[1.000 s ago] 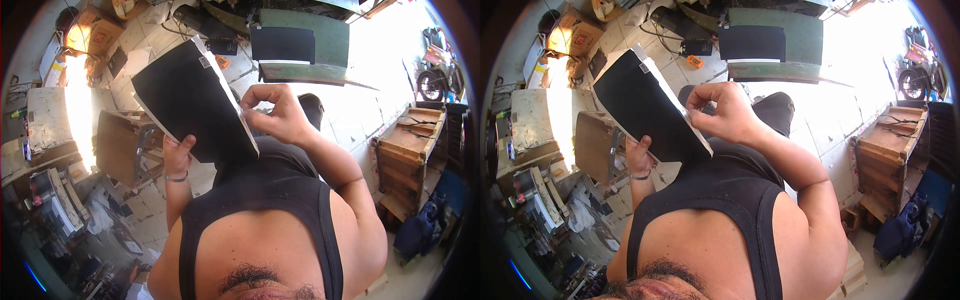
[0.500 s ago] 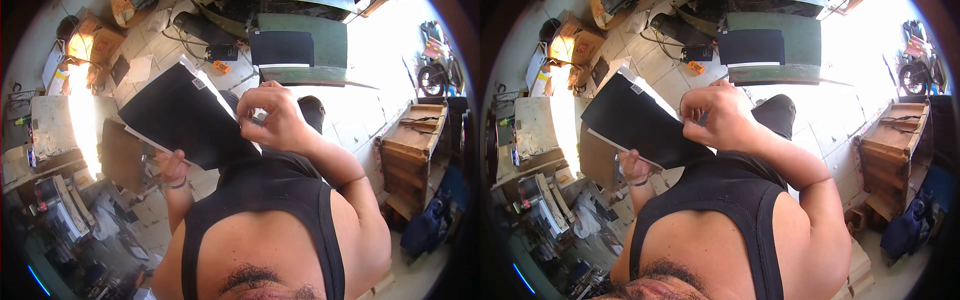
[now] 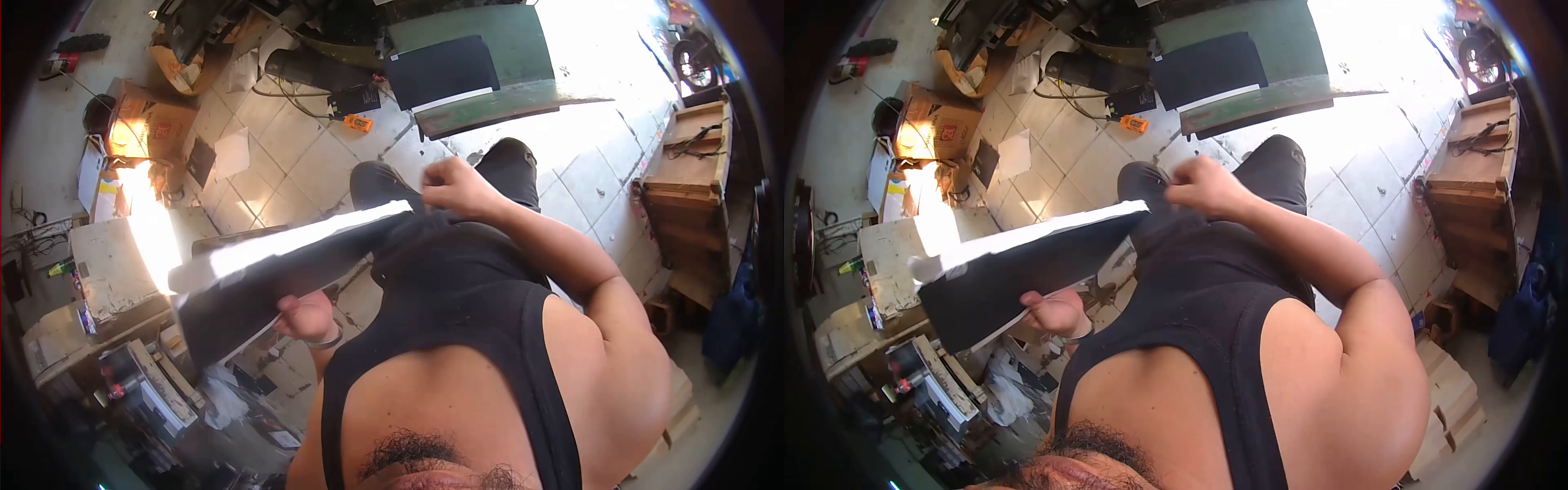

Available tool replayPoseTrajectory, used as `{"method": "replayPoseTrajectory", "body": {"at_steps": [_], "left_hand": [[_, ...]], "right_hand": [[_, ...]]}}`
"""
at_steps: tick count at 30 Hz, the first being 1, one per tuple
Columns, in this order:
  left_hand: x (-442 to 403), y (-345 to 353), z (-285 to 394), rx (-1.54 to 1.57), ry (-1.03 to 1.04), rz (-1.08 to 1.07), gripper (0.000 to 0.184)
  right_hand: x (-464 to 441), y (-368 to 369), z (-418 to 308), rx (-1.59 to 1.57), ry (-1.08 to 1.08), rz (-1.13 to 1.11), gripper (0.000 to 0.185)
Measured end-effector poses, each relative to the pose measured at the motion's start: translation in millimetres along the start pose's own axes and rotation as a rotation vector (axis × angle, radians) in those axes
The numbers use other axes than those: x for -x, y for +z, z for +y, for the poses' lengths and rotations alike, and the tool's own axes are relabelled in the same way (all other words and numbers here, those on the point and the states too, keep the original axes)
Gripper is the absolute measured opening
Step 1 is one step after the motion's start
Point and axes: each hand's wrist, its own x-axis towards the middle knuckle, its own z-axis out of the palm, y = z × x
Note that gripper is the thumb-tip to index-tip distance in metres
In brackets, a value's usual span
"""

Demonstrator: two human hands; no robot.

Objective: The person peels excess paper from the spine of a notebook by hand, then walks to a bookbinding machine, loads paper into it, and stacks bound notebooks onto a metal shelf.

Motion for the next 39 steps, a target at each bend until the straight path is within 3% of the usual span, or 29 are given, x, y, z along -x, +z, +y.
{"method": "replayPoseTrajectory", "body": {"at_steps": [3,5,6,7,10,13,19,26,39], "left_hand": [[-11,-9,6,0.106,-0.079,-0.030,0.059],[-6,-20,7,0.193,-0.160,-0.005,0.055],[-6,-22,8,0.149,-0.165,-0.048,0.062],[-8,-23,7,0.110,-0.169,-0.093,0.069],[-9,-20,-2,0.144,-0.164,-0.075,0.062],[-7,-18,-5,0.172,-0.173,-0.045,0.058],[8,-31,-8,0.103,-0.308,-0.034,0.068],[1,-15,-1,0.036,-0.278,-0.115,0.062],[-5,-5,1,-0.017,-0.311,-0.064,0.056]], "right_hand": [[10,-14,14,0.236,0.134,0.017,0.024],[13,-19,-12,0.159,0.016,0.062,0.024],[18,-23,-30,0.117,-0.035,0.090,0.024],[21,-25,-48,0.071,-0.174,0.137,0.021],[24,-26,-85,-0.080,-0.639,0.132,0.015],[32,-30,-114,0.055,-0.911,0.129,0.016],[28,-27,-133,0.241,-1.137,0.195,0.021],[22,-24,-136,0.235,-1.207,0.179,0.020],[20,-26,-135,0.382,-1.225,0.218,0.015]]}}
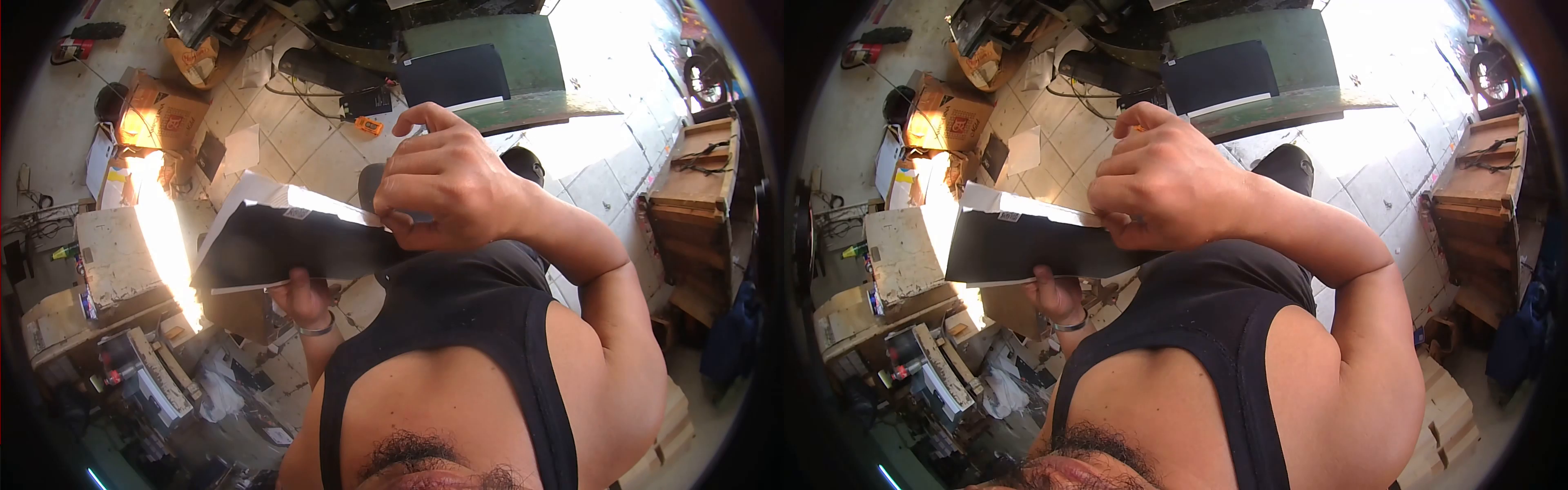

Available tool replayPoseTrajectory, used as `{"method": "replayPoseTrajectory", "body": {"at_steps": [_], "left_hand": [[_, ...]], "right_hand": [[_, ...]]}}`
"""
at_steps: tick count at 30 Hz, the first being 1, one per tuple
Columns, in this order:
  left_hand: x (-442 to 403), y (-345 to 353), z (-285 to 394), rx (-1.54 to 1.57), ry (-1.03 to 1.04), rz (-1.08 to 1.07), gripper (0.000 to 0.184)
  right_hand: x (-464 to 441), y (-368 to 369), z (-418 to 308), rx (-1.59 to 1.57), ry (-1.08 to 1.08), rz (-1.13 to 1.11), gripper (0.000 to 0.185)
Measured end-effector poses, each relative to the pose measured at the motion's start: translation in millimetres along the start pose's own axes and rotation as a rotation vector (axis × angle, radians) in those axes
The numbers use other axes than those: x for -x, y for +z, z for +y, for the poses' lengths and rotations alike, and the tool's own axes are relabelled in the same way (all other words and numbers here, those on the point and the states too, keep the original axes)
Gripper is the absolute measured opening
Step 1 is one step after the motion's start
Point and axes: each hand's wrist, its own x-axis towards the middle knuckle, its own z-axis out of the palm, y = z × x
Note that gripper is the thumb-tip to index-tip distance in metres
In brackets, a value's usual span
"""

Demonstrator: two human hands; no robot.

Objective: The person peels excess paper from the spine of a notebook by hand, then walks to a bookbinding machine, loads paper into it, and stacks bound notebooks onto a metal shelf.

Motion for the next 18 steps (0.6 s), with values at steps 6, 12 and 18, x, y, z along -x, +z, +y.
{"method": "replayPoseTrajectory", "body": {"at_steps": [6,12,18], "left_hand": [[-2.0,-5.0,-0.6,0.002,-0.031,-0.020,0.049],[-4.5,-2.1,-0.2,-0.018,-0.061,-0.012,0.046],[-4.9,-5.3,-5.7,-0.091,-0.083,-0.009,0.045]], "right_hand": [[0.5,-5.6,-2.9,0.080,-0.005,-0.139,0.014],[2.1,-4.6,-0.2,0.187,-0.058,-0.212,0.016],[-1.4,-5.3,1.0,0.268,-0.104,-0.131,0.019]]}}
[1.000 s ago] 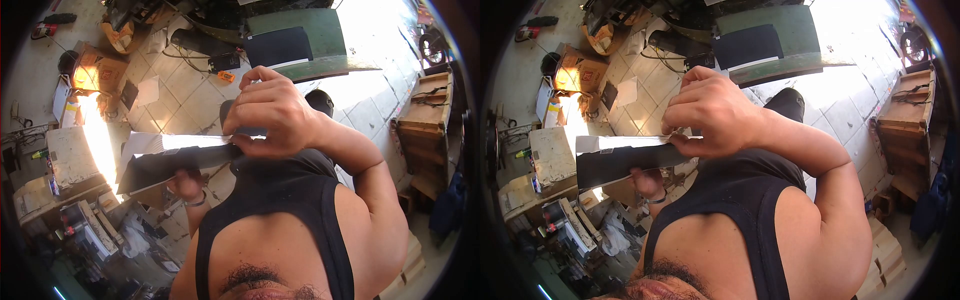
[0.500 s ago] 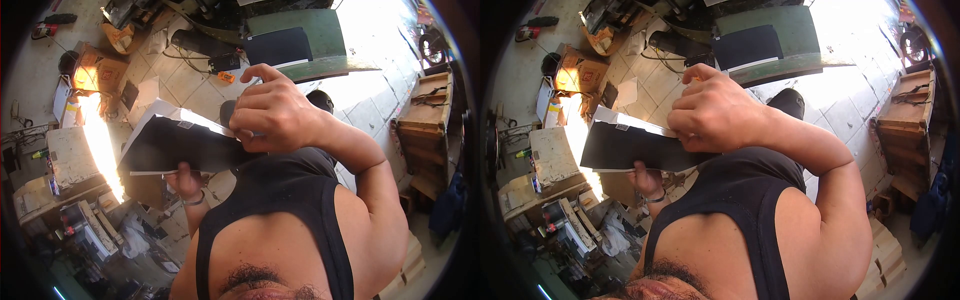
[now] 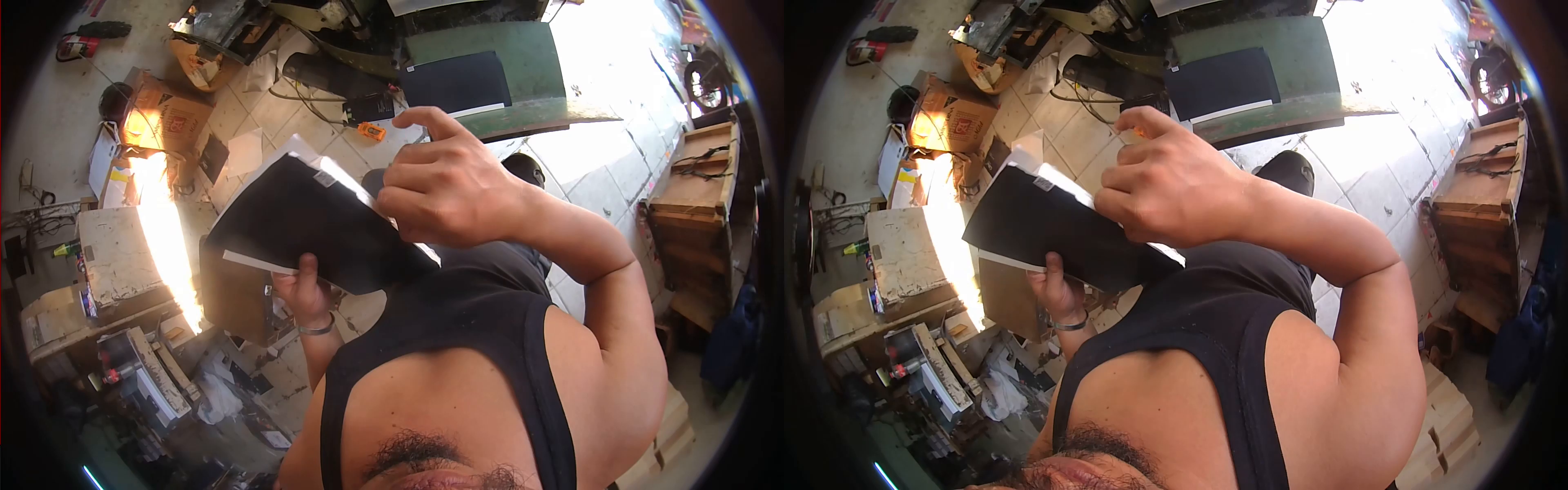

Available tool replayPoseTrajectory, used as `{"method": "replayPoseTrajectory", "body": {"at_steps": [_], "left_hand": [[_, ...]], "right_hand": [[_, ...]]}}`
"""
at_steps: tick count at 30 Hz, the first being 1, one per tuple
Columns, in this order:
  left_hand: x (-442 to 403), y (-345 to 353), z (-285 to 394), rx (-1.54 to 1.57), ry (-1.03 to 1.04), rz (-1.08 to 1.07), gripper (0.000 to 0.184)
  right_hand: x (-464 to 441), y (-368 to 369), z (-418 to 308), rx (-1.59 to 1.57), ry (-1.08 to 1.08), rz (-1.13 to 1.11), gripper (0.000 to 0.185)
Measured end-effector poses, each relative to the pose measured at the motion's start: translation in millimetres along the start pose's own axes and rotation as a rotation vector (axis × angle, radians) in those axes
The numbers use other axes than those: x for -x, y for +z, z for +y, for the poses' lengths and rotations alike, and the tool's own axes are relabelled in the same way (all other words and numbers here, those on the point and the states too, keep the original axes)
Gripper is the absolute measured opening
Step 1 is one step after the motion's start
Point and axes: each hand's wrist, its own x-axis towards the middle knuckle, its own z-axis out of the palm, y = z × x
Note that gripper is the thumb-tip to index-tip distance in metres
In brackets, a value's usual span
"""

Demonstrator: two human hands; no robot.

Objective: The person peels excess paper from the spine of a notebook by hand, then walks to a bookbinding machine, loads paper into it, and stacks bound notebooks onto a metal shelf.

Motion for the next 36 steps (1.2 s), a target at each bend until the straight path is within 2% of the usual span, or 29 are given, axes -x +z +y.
{"method": "replayPoseTrajectory", "body": {"at_steps": [2,4,6,9,10,12,13,14,16,17,19,20,23,24,27,28,30,33,35,36], "left_hand": [[0,-2,-4,-0.091,0.001,0.011,0.046],[-1,-5,-8,-0.022,-0.028,0.023,0.048],[-1,-3,-11,0.105,-0.054,0.044,0.049],[-4,1,-13,0.346,-0.076,0.061,0.051],[-6,3,-13,0.409,-0.091,0.049,0.051],[-2,3,-15,0.506,-0.115,0.007,0.051],[-5,1,-19,0.543,-0.112,-0.028,0.051],[-8,0,-21,0.581,-0.106,-0.074,0.051],[-9,5,-23,0.555,-0.116,-0.005,0.049],[-11,8,-25,0.546,-0.121,0.027,0.048],[-12,7,-31,0.590,-0.142,0.034,0.047],[-10,7,-33,0.612,-0.155,0.044,0.046],[-9,4,-34,0.671,-0.211,0.014,0.045],[-12,4,-35,0.696,-0.208,-0.007,0.045],[-13,6,-33,0.733,-0.212,-0.006,0.047],[-13,8,-33,0.722,-0.212,0.036,0.050],[-13,8,-38,0.732,-0.217,0.067,0.055],[-13,6,-43,0.769,-0.174,0.045,0.057],[-12,9,-41,0.767,-0.120,0.027,0.058],[-11,8,-42,0.761,-0.116,0.030,0.058]], "right_hand": [[-4,-5,5,0.065,-0.003,0.105,0.020],[-15,-29,13,0.119,0.003,0.248,0.020],[-18,-62,4,-0.074,0.041,0.319,0.017],[-21,-74,-33,-0.229,-0.210,0.768,0.015],[-31,-75,-47,-0.267,-0.364,0.992,0.017],[-49,-90,-60,-0.666,-0.860,0.976,0.048],[-62,-88,-73,-0.780,-0.784,0.952,0.030],[-45,-103,-87,-0.891,-0.661,0.902,0.030],[-41,-109,-95,-0.952,-0.592,0.979,0.026],[-46,-95,-94,-0.910,-0.646,1.109,0.022],[-42,-84,-90,-0.923,-0.680,1.097,0.017],[-27,-89,-85,-0.971,-0.662,0.950,0.015],[-44,-87,-89,-0.870,-0.687,1.040,0.017],[-39,-95,-86,-0.965,-0.657,0.864,0.025],[-28,-93,-83,-1.119,-0.564,0.583,0.024],[-28,-76,-75,-0.986,-0.559,0.595,0.020],[-19,-50,-57,-0.780,-0.378,0.506,0.023],[-9,-20,-30,-0.556,0.097,0.204,0.054],[-2,-13,-30,-0.546,0.384,-0.019,0.060],[3,-5,-32,-0.554,0.441,-0.014,0.048]]}}
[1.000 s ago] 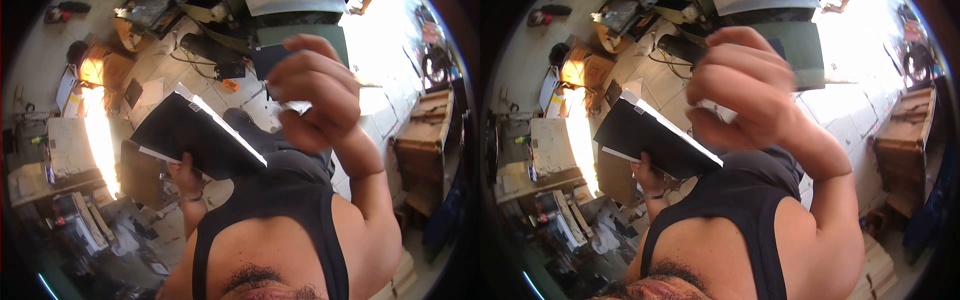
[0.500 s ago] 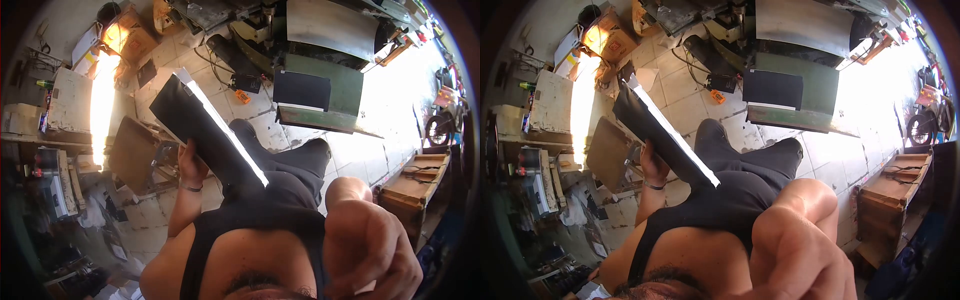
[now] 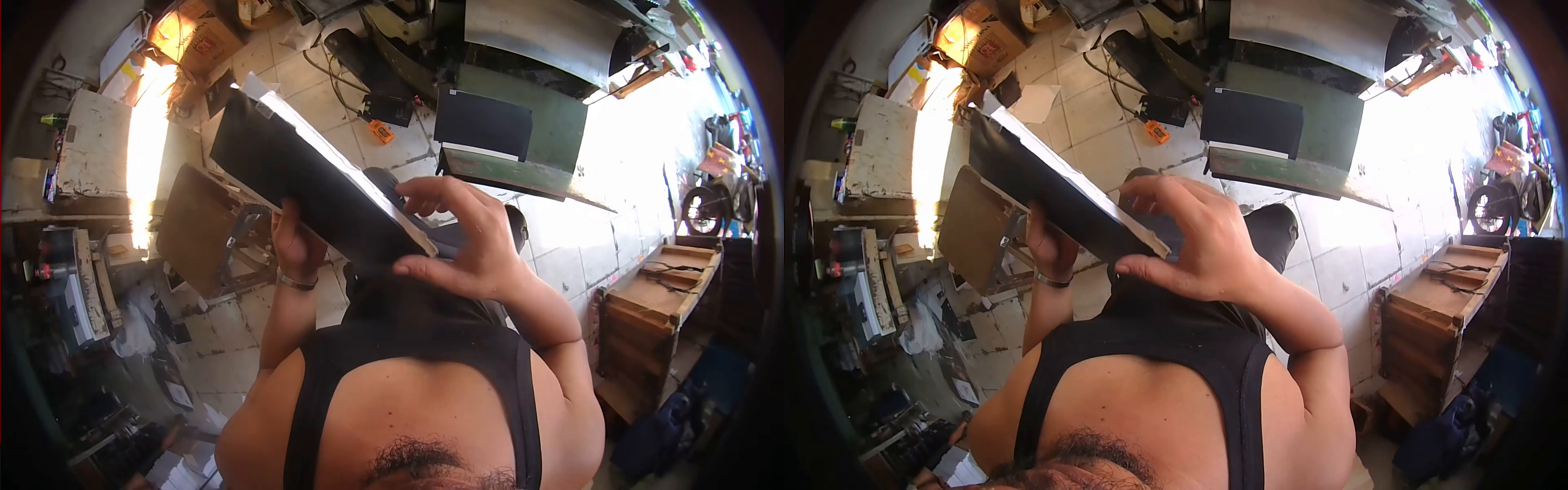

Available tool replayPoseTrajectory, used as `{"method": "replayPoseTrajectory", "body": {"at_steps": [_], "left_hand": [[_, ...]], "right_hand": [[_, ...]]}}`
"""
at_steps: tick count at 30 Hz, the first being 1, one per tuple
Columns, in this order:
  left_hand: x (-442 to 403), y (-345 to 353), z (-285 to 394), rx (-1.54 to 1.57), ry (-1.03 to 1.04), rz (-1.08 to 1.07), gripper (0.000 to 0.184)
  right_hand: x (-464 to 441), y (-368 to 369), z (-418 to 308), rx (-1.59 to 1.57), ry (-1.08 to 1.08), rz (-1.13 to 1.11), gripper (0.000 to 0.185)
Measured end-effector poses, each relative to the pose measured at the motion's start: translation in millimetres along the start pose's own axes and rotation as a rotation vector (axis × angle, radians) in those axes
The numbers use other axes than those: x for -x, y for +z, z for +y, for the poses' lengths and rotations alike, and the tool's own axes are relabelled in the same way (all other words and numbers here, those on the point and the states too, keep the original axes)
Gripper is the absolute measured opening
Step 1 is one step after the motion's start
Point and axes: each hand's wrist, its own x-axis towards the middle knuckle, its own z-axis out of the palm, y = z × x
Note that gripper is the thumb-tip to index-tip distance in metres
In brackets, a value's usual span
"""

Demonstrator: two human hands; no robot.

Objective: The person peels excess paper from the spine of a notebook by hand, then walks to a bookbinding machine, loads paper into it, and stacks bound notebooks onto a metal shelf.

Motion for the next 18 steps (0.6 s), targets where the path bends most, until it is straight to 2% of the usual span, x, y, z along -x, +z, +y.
{"method": "replayPoseTrajectory", "body": {"at_steps": [4,10,18], "left_hand": [[-1,-2,0,-0.078,-0.017,-0.048,0.058],[-1,15,1,-0.067,-0.060,-0.059,0.055],[6,-5,-2,-0.005,-0.111,0.063,0.054]], "right_hand": [[11,8,17,-0.006,0.120,0.004,0.029],[16,5,25,-0.214,0.103,-0.003,0.030],[18,-4,25,-0.069,0.068,-0.025,0.017]]}}
